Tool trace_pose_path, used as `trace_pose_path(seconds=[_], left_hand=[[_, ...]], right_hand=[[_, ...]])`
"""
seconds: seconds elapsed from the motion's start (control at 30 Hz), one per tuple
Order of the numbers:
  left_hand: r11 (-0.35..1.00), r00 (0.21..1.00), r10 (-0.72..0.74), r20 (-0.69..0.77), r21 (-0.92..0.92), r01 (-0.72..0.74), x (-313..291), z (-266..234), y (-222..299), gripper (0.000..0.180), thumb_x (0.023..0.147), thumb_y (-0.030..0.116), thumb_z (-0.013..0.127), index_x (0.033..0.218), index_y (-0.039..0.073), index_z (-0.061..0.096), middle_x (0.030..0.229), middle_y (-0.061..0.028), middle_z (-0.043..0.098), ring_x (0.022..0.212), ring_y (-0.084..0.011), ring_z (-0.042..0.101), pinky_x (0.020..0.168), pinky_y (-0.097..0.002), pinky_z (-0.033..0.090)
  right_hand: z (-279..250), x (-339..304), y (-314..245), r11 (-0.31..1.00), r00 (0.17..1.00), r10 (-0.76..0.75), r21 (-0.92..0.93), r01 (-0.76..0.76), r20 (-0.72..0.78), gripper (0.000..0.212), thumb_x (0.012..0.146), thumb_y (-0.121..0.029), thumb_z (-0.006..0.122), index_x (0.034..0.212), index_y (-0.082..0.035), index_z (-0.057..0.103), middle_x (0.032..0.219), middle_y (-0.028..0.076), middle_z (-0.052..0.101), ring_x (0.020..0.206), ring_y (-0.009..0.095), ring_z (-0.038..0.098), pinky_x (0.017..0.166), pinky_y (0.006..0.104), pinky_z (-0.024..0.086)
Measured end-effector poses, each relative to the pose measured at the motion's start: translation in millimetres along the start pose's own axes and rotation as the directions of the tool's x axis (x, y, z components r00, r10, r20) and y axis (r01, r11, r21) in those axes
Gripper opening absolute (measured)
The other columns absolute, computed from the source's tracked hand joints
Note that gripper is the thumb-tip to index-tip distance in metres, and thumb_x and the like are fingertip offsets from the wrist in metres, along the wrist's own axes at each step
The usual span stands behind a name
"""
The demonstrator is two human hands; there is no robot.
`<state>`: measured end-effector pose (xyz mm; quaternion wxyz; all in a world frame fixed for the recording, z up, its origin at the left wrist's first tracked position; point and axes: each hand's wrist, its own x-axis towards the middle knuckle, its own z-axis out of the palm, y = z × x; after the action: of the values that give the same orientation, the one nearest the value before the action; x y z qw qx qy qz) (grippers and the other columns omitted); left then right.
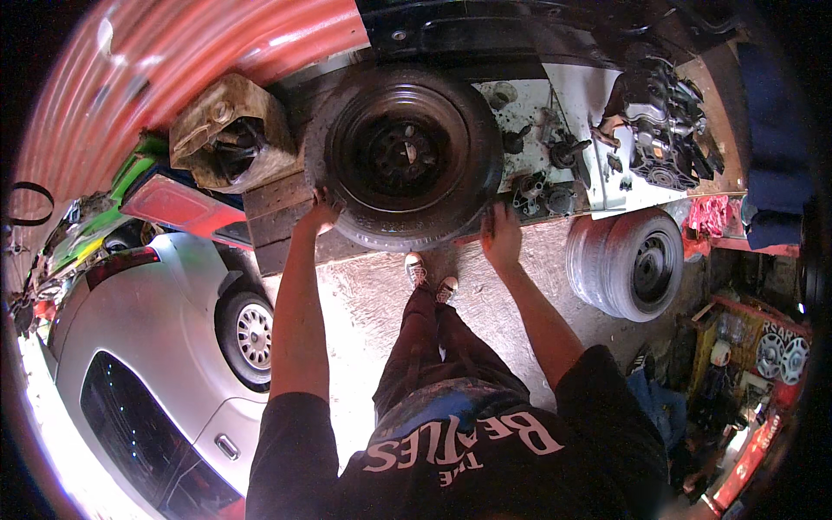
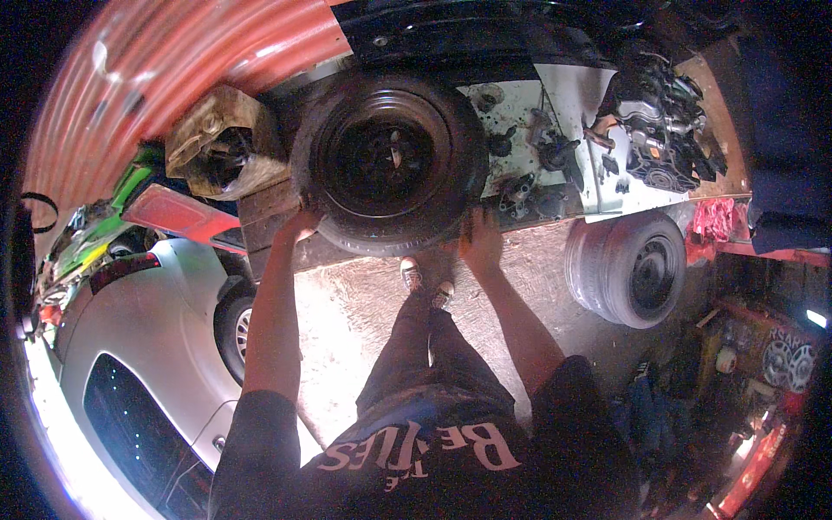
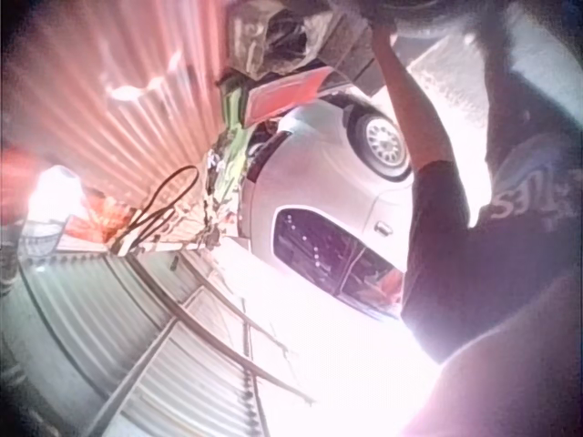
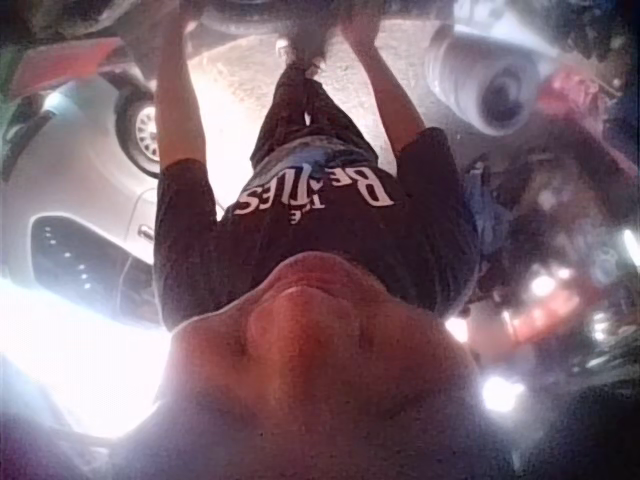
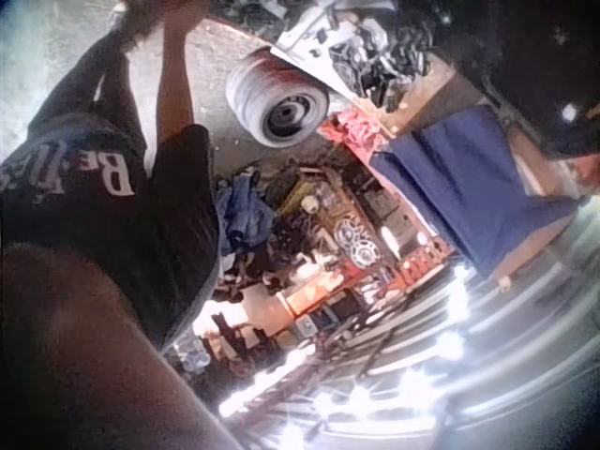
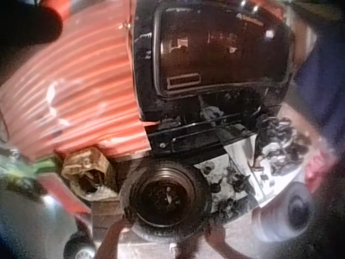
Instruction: The person uses a small brush to scrub the inner rim and sidewall of a car tire mounted on a vehicle. The person repeatedly rotates the tire by hand to access different sections while continuing to scrub the surface.
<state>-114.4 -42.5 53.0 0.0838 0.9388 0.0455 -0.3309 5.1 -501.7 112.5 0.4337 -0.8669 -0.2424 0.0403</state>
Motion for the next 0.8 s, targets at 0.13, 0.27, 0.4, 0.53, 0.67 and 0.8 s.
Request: trace_pose_path(seconds=[0.13,0.27,0.4,0.53,0.67,0.8], left_hand=[[0.959,0.987,-0.133,0.086,-0.240,0.150,4,-36,56,0.049,0.103,0.035,0.033,0.149,0.018,0.035,0.155,-0.0343,0.000,0.141,-0.0564,-0.006,0.118,-0.0563,0.014],[0.975,0.968,-0.129,0.215,-0.149,0.163,-20,-57,38,0.050,0.101,0.041,0.034,0.147,0.020,0.039,0.156,-0.0252,0.012,0.144,-0.0427,0.011,0.117,-0.0546,0.021],[0.947,0.976,-0.168,0.140,-0.252,0.199,-37,-78,52,0.047,0.100,0.037,0.036,0.141,0.018,0.048,0.146,-0.0204,0.040,0.135,-0.0357,0.038,0.113,-0.0512,0.029],[0.935,0.960,-0.270,0.070,-0.220,0.279,-43,-83,65,0.043,0.097,0.035,0.041,0.130,0.014,0.060,0.132,-0.0225,0.056,0.123,-0.0374,0.054,0.110,-0.0439,0.037],[0.958,0.967,-0.232,0.102,-0.147,0.246,-40,-89,67,0.045,0.096,0.038,0.044,0.130,0.012,0.060,0.133,-0.0217,0.055,0.123,-0.0371,0.054,0.108,-0.0435,0.039],[0.948,0.965,-0.243,0.103,-0.186,0.258,-28,-94,60,0.048,0.094,0.041,0.048,0.130,0.011,0.059,0.133,-0.0207,0.056,0.122,-0.0366,0.055,0.106,-0.0438,0.041]], right_hand=[[50,-52,-50,0.953,0.992,-0.119,-0.278,0.123,0.031,0.050,0.069,-0.018,0.072,0.115,-0.006,0.055,0.097,0.022,0.057,0.092,0.044,0.057,0.087,0.0511,0.045],[78,-62,-104,0.934,0.925,-0.358,0.033,0.357,0.125,0.033,0.084,-0.016,0.063,0.114,-0.004,0.053,0.099,0.022,0.057,0.088,0.041,0.059,0.072,0.0499,0.045],[46,-31,-72,0.980,0.986,-0.148,-0.127,0.156,0.070,0.026,0.075,-0.014,0.067,0.097,-0.007,0.055,0.082,0.012,0.059,0.077,0.034,0.060,0.066,0.0539,0.042],[14,7,-68,0.965,0.986,-0.076,-0.260,0.036,-0.147,0.036,0.072,-0.013,0.072,0.104,-0.004,0.057,0.085,0.016,0.060,0.081,0.035,0.061,0.072,0.0518,0.047],[69,-25,-123,0.969,0.962,-0.059,-0.217,0.120,0.265,0.047,0.077,-0.016,0.068,0.119,-0.002,0.053,0.101,0.024,0.058,0.082,0.041,0.063,0.071,0.0507,0.052],[131,-32,-122,0.950,0.938,-0.299,0.145,0.275,0.175,0.030,0.090,-0.017,0.061,0.118,-0.006,0.056,0.104,0.020,0.062,0.081,0.037,0.065,0.067,0.0446,0.054]])
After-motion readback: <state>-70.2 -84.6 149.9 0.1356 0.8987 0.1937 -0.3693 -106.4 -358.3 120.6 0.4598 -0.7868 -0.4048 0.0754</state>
